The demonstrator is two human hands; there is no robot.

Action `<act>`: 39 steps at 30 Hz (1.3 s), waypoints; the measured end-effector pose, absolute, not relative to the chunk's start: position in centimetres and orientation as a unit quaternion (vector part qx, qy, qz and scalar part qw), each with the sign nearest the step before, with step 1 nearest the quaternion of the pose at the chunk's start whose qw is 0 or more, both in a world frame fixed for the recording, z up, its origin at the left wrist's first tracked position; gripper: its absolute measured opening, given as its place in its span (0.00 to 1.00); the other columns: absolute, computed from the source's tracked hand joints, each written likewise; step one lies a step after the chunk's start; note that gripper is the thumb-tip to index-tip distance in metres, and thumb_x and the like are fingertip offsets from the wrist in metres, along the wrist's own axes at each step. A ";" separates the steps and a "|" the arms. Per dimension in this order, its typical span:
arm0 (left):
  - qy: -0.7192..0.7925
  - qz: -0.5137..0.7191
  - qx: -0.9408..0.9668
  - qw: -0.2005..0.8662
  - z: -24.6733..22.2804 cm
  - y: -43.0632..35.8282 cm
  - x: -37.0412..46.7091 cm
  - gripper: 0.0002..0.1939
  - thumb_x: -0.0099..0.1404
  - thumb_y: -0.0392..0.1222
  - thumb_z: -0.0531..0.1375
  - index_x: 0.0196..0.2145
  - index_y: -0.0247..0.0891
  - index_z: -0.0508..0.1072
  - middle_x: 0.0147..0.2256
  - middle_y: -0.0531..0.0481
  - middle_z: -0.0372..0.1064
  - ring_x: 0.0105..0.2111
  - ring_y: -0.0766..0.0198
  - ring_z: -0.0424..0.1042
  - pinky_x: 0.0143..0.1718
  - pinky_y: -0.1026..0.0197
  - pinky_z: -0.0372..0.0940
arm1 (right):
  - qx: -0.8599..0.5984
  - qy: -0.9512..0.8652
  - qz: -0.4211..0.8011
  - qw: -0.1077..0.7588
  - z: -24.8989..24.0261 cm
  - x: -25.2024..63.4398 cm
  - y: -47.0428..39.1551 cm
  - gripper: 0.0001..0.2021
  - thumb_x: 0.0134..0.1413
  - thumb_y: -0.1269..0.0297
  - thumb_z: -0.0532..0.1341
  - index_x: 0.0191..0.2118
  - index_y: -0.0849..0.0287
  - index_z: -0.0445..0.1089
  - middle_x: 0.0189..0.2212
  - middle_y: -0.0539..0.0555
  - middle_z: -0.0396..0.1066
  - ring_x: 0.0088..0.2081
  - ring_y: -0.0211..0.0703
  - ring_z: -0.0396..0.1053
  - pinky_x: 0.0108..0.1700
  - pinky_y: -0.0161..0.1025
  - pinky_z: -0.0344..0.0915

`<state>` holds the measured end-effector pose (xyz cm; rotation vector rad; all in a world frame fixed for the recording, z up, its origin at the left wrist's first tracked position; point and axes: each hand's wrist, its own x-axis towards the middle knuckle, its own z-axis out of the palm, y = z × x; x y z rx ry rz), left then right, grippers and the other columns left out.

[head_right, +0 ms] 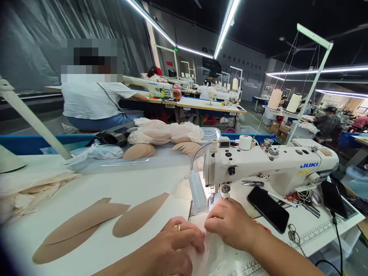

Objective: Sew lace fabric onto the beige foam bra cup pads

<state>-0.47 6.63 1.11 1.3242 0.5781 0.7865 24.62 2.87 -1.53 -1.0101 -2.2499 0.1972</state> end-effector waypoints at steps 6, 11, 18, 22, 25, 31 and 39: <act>0.185 0.217 0.802 0.525 0.5 9.9 -0.2 0.09 0.51 0.38 0.66 0.28 0.53 0.84 0.43 0.54 0.83 0.44 0.49 0.79 0.58 0.44 0.65 | -0.394 -0.883 -0.025 0.255 -2.8 25.9 5.2 0.18 0.65 0.80 0.53 0.37 0.53 0.76 0.37 0.52 0.81 0.42 0.46 0.71 0.41 0.41 0.63; 0.267 0.242 0.790 0.496 -4.1 10.9 1.6 0.17 0.44 0.35 0.67 0.32 0.56 0.85 0.36 0.50 0.82 0.47 0.40 0.77 0.40 0.51 0.70 | -0.417 -0.866 0.045 0.271 -2.5 26.5 4.0 0.17 0.65 0.78 0.57 0.42 0.49 0.79 0.42 0.51 0.83 0.42 0.47 0.73 0.46 0.43 0.66; 0.388 0.252 0.723 0.512 -8.7 10.9 4.7 0.17 0.37 0.32 0.66 0.24 0.55 0.82 0.36 0.49 0.83 0.58 0.31 0.69 0.40 0.51 0.67 | -0.458 -0.846 0.060 0.267 -2.3 26.2 4.3 0.19 0.65 0.79 0.57 0.45 0.48 0.81 0.45 0.51 0.83 0.44 0.48 0.74 0.51 0.44 0.68; 0.420 0.242 0.704 0.520 -8.6 10.2 4.5 0.18 0.41 0.35 0.65 0.30 0.55 0.83 0.44 0.50 0.83 0.62 0.33 0.66 0.42 0.51 0.67 | -0.464 -0.845 0.056 0.260 -1.8 26.3 4.4 0.21 0.63 0.80 0.57 0.48 0.48 0.81 0.48 0.51 0.82 0.48 0.49 0.74 0.53 0.45 0.69; 0.365 0.256 0.727 0.522 -8.1 10.4 4.2 0.22 0.41 0.34 0.63 0.32 0.56 0.84 0.41 0.51 0.82 0.59 0.35 0.69 0.41 0.53 0.66 | -0.467 -0.843 0.050 0.262 -1.8 26.3 4.4 0.22 0.61 0.81 0.57 0.48 0.49 0.80 0.48 0.52 0.82 0.49 0.50 0.74 0.54 0.45 0.68; 0.360 0.235 0.783 0.449 -8.1 11.2 3.9 0.22 0.42 0.34 0.63 0.35 0.54 0.83 0.37 0.50 0.79 0.53 0.38 0.73 0.35 0.56 0.65 | -0.470 -0.844 0.025 0.257 -1.9 26.4 4.3 0.22 0.58 0.83 0.58 0.47 0.50 0.79 0.47 0.51 0.82 0.49 0.50 0.73 0.54 0.43 0.67; 0.275 0.124 0.914 0.271 -5.4 11.3 2.8 0.20 0.50 0.29 0.60 0.37 0.50 0.80 0.45 0.51 0.78 0.45 0.51 0.74 0.43 0.53 0.66 | -0.478 -0.848 -0.009 0.226 -2.7 26.5 4.5 0.20 0.60 0.82 0.57 0.46 0.51 0.78 0.42 0.52 0.81 0.47 0.49 0.73 0.51 0.41 0.69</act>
